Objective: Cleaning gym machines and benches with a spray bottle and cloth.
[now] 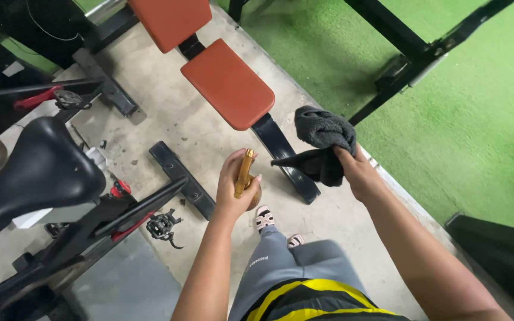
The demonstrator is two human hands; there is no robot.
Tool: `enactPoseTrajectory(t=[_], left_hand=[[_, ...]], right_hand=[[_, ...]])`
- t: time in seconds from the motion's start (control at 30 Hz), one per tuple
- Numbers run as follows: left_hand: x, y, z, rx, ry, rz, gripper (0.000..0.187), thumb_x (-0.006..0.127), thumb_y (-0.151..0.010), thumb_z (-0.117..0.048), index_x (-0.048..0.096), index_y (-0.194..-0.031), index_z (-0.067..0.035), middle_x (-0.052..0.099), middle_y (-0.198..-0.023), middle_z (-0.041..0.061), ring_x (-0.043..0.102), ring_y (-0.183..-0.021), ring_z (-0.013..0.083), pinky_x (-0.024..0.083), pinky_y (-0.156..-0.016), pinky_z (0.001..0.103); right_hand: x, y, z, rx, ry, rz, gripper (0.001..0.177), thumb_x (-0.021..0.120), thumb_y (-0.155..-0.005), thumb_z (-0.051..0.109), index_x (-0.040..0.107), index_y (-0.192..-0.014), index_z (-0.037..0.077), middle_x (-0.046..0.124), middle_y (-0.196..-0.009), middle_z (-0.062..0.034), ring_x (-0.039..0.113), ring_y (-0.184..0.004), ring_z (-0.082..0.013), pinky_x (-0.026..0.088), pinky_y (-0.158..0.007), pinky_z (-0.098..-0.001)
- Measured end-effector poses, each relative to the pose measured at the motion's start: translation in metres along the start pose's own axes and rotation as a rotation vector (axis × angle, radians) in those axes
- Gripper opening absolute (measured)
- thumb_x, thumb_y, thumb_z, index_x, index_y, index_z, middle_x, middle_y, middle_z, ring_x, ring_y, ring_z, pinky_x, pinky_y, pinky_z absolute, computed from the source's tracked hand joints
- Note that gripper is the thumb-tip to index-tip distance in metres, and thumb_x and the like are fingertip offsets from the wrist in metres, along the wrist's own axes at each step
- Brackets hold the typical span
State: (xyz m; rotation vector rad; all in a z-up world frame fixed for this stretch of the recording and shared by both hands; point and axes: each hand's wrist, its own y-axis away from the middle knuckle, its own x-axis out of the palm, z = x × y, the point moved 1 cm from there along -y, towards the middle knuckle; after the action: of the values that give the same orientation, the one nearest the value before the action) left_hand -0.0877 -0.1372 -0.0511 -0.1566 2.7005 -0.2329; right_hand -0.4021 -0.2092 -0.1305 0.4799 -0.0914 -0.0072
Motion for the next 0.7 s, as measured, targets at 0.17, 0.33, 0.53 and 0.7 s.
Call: enactPoseTrajectory(t=[0.17,0.33,0.53,0.7], left_hand=[[0.006,-0.027,0.0,-0.003,0.023,-0.025,0.054,0.077,-0.081,0.0,0.062,-0.132,-0.007,0.06,-0.136,0.013,0.06,-0.13,0.0307,0.048,-0.109,0.04],[0.045,-0.029,0.005,-0.132,0.14,-0.121,0.054,0.076,-0.082,0.0,0.062,-0.133,-0.01,0.059,-0.136,0.011,0.065,-0.124,0.0269,0.054,-0.105,0.037],[0.118,-0.009,-0.04,-0.264,0.013,-0.31,0.054,0.078,-0.082,0.0,0.062,-0.132,-0.011,0.061,-0.135,0.008,0.066,-0.11,0.0214,0.055,-0.095,0.034],[0.177,0.014,-0.068,-0.375,0.114,-0.51,0.059,0.074,-0.083,-0.002,0.057,-0.138,-0.012,0.057,-0.137,0.009,0.066,-0.112,0.0233,0.057,-0.095,0.034]], right_hand=[[0.009,-0.03,0.022,0.062,0.017,0.086,0.059,0.052,-0.103,0.032,0.033,-0.158,0.022,0.053,-0.146,-0.0022,0.05,-0.131,-0.0155,0.043,-0.105,-0.035],[-0.012,-0.057,0.057,0.27,0.017,0.138,0.057,0.048,-0.1,0.033,0.032,-0.155,0.033,0.051,-0.145,0.0014,0.051,-0.128,-0.017,0.052,-0.094,-0.0473],[-0.085,-0.112,0.066,0.174,-0.222,0.41,0.048,0.057,-0.106,0.018,0.043,-0.152,0.014,0.059,-0.139,-0.0116,0.061,-0.123,-0.0264,0.055,-0.097,-0.0456],[-0.11,-0.109,0.096,0.337,-0.093,0.557,0.057,0.062,-0.087,0.006,0.047,-0.142,0.007,0.062,-0.132,-0.0166,0.066,-0.114,-0.037,0.061,-0.089,-0.0568]])
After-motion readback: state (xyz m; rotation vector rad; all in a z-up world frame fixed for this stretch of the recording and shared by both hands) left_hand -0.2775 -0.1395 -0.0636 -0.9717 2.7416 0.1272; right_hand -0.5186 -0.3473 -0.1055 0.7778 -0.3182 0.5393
